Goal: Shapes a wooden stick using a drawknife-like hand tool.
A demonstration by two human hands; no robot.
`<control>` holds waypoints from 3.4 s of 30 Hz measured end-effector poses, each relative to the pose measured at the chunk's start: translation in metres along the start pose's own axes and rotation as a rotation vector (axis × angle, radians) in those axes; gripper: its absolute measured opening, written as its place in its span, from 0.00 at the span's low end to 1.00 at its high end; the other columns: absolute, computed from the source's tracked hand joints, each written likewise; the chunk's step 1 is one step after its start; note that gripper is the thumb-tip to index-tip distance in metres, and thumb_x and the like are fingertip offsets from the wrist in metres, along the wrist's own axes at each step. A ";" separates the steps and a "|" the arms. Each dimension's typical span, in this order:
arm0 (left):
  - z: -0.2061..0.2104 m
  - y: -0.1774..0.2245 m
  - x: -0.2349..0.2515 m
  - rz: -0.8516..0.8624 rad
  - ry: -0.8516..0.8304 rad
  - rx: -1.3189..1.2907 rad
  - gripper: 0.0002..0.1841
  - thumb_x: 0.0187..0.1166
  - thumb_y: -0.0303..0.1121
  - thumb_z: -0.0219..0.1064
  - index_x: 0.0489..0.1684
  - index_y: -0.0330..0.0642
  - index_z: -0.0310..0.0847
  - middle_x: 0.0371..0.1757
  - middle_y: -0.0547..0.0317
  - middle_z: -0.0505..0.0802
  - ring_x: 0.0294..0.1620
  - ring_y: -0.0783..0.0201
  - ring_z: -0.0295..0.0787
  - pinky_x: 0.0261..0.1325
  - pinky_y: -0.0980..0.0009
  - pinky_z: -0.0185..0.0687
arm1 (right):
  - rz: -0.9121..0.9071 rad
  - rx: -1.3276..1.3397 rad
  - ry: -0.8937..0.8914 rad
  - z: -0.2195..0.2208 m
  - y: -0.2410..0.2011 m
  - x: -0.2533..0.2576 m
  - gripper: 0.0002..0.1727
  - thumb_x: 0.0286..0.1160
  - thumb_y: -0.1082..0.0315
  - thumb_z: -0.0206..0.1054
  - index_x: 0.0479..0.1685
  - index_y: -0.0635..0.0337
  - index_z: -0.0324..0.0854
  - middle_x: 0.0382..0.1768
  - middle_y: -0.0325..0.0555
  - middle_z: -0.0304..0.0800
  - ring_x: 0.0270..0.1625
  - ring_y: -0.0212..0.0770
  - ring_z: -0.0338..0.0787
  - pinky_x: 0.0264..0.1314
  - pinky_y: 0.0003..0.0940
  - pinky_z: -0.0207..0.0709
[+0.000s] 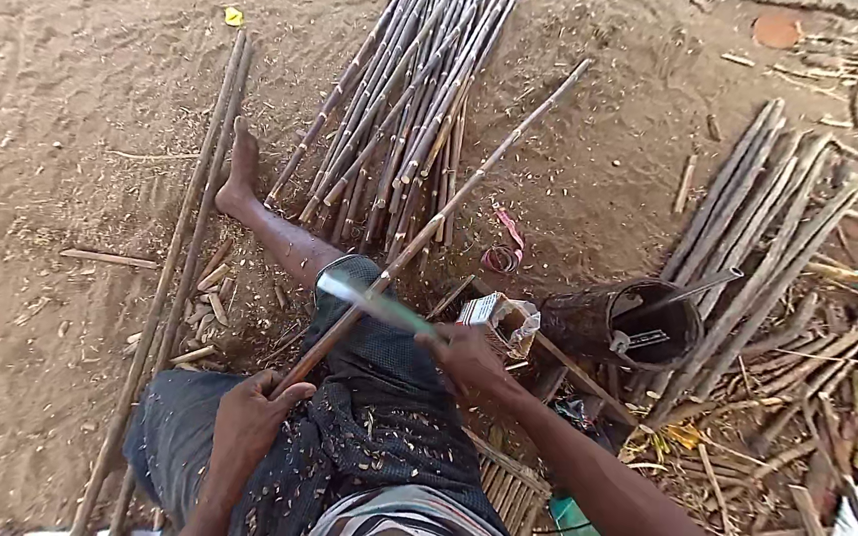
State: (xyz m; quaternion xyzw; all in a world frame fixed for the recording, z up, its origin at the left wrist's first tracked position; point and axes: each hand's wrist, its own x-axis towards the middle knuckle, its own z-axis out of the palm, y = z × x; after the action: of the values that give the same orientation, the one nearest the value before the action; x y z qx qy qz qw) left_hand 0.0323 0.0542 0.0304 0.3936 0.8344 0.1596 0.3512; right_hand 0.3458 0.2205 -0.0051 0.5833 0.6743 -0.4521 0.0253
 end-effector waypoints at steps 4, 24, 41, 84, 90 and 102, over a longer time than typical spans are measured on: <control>0.003 0.004 -0.004 0.012 0.055 0.045 0.22 0.60 0.62 0.82 0.26 0.54 0.86 0.17 0.66 0.82 0.18 0.62 0.77 0.26 0.53 0.73 | 0.054 0.146 0.178 -0.006 0.015 0.019 0.32 0.87 0.37 0.56 0.39 0.61 0.86 0.23 0.51 0.84 0.26 0.51 0.85 0.32 0.57 0.80; -0.012 -0.003 0.009 -0.076 -0.211 -0.265 0.18 0.80 0.47 0.72 0.27 0.43 0.91 0.15 0.59 0.86 0.10 0.66 0.71 0.16 0.69 0.67 | -0.087 -0.004 -0.008 0.021 0.010 -0.007 0.28 0.83 0.37 0.61 0.38 0.53 0.87 0.26 0.47 0.86 0.32 0.50 0.89 0.37 0.59 0.81; -0.021 0.003 0.018 -0.171 -0.367 -0.440 0.19 0.89 0.39 0.62 0.32 0.36 0.91 0.13 0.60 0.83 0.08 0.71 0.69 0.13 0.78 0.65 | -0.046 0.084 0.051 0.017 0.013 0.001 0.30 0.86 0.39 0.58 0.37 0.60 0.85 0.23 0.50 0.82 0.26 0.51 0.84 0.32 0.57 0.78; -0.020 -0.029 -0.043 0.176 -0.034 -0.233 0.20 0.73 0.41 0.73 0.64 0.51 0.89 0.47 0.67 0.96 0.41 0.71 0.94 0.46 0.67 0.92 | 0.150 0.624 0.312 -0.030 0.025 -0.024 0.28 0.90 0.42 0.54 0.34 0.58 0.79 0.12 0.39 0.72 0.09 0.33 0.67 0.11 0.31 0.66; 0.027 0.011 0.011 0.129 -0.104 -0.569 0.13 0.72 0.31 0.77 0.54 0.45 0.93 0.41 0.59 0.97 0.35 0.61 0.94 0.42 0.64 0.92 | -0.007 0.080 0.080 0.027 0.003 -0.023 0.29 0.85 0.37 0.58 0.39 0.55 0.85 0.24 0.47 0.83 0.28 0.48 0.86 0.35 0.54 0.81; 0.035 0.013 0.012 0.083 -0.058 -0.661 0.10 0.70 0.24 0.79 0.47 0.39 0.93 0.34 0.54 0.97 0.31 0.60 0.93 0.38 0.66 0.92 | 0.062 0.291 0.121 0.021 0.032 -0.020 0.38 0.81 0.27 0.52 0.36 0.57 0.83 0.16 0.48 0.77 0.15 0.45 0.76 0.19 0.46 0.74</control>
State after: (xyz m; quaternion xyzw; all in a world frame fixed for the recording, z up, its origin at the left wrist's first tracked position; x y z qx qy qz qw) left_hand 0.0590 0.0710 0.0072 0.2965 0.7104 0.4244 0.4768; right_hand 0.3676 0.1890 -0.0254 0.6274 0.5837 -0.5082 -0.0863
